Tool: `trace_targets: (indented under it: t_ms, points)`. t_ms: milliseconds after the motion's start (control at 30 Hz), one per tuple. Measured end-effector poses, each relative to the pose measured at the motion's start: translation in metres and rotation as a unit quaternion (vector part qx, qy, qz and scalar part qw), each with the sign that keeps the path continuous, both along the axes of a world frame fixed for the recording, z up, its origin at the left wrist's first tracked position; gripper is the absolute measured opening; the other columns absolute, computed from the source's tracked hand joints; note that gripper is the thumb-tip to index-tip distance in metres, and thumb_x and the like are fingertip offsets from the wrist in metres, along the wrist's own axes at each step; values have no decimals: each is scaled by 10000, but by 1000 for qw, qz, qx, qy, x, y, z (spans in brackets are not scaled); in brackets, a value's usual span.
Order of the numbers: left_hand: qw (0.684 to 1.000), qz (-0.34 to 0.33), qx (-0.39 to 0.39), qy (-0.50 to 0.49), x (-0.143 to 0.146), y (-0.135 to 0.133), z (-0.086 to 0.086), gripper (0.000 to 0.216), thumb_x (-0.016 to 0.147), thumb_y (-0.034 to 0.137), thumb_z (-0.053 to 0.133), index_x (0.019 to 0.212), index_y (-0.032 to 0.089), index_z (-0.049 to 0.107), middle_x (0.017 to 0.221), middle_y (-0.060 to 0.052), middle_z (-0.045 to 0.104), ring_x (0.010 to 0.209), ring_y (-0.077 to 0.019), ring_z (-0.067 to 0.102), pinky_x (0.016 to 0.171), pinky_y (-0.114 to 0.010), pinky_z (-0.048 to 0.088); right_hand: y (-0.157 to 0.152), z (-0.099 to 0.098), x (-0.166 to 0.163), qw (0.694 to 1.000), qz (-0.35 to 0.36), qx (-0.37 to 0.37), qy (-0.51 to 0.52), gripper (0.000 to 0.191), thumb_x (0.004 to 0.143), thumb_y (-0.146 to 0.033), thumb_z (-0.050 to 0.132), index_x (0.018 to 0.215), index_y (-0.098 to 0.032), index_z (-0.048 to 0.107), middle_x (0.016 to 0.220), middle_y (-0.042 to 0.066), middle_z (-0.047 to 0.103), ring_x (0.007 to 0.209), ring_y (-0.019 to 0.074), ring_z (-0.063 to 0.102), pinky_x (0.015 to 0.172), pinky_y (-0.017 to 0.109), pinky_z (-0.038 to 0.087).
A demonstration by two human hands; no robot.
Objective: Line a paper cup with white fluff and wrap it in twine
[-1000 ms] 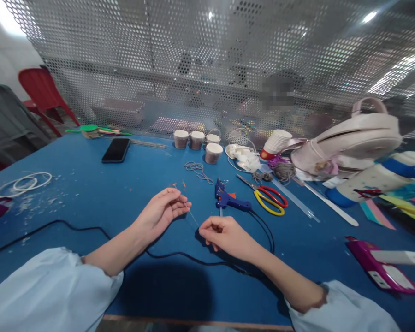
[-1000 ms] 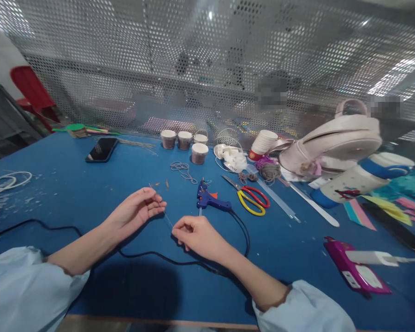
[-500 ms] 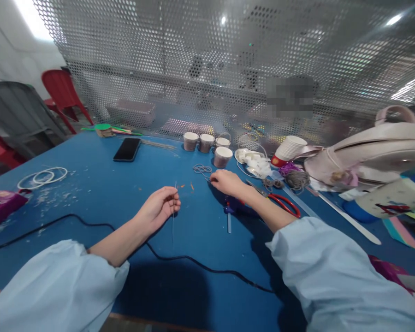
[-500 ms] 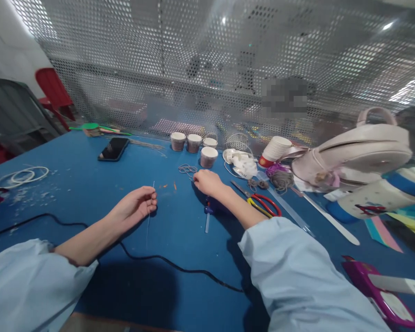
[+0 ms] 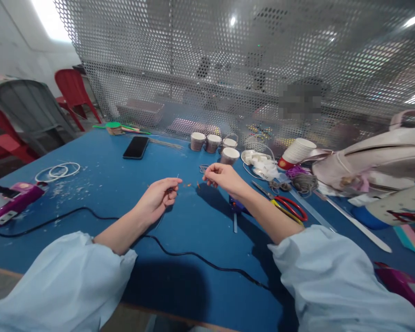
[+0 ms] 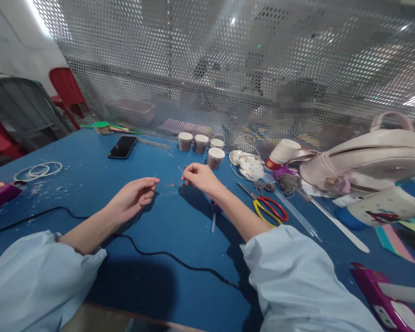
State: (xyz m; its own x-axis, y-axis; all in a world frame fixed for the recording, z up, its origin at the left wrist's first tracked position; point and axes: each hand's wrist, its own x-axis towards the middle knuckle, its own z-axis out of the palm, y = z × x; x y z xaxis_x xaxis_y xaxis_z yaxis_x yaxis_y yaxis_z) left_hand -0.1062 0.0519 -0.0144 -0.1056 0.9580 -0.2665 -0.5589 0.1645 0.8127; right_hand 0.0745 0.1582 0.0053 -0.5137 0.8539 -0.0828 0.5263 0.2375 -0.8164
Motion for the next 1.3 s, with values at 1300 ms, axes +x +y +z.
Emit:
trace_targets:
  t_ms: [1300]
  points:
    - [994, -74, -12, 80, 18, -17, 7, 156, 649, 226, 687, 621, 116, 581, 461, 68, 413, 351, -3, 248, 342, -154, 132, -88, -31, -3, 954, -5, -180, 239, 197, 707, -372, 675, 726, -180, 633, 544, -60, 495, 458, 78, 409, 473, 244, 349]
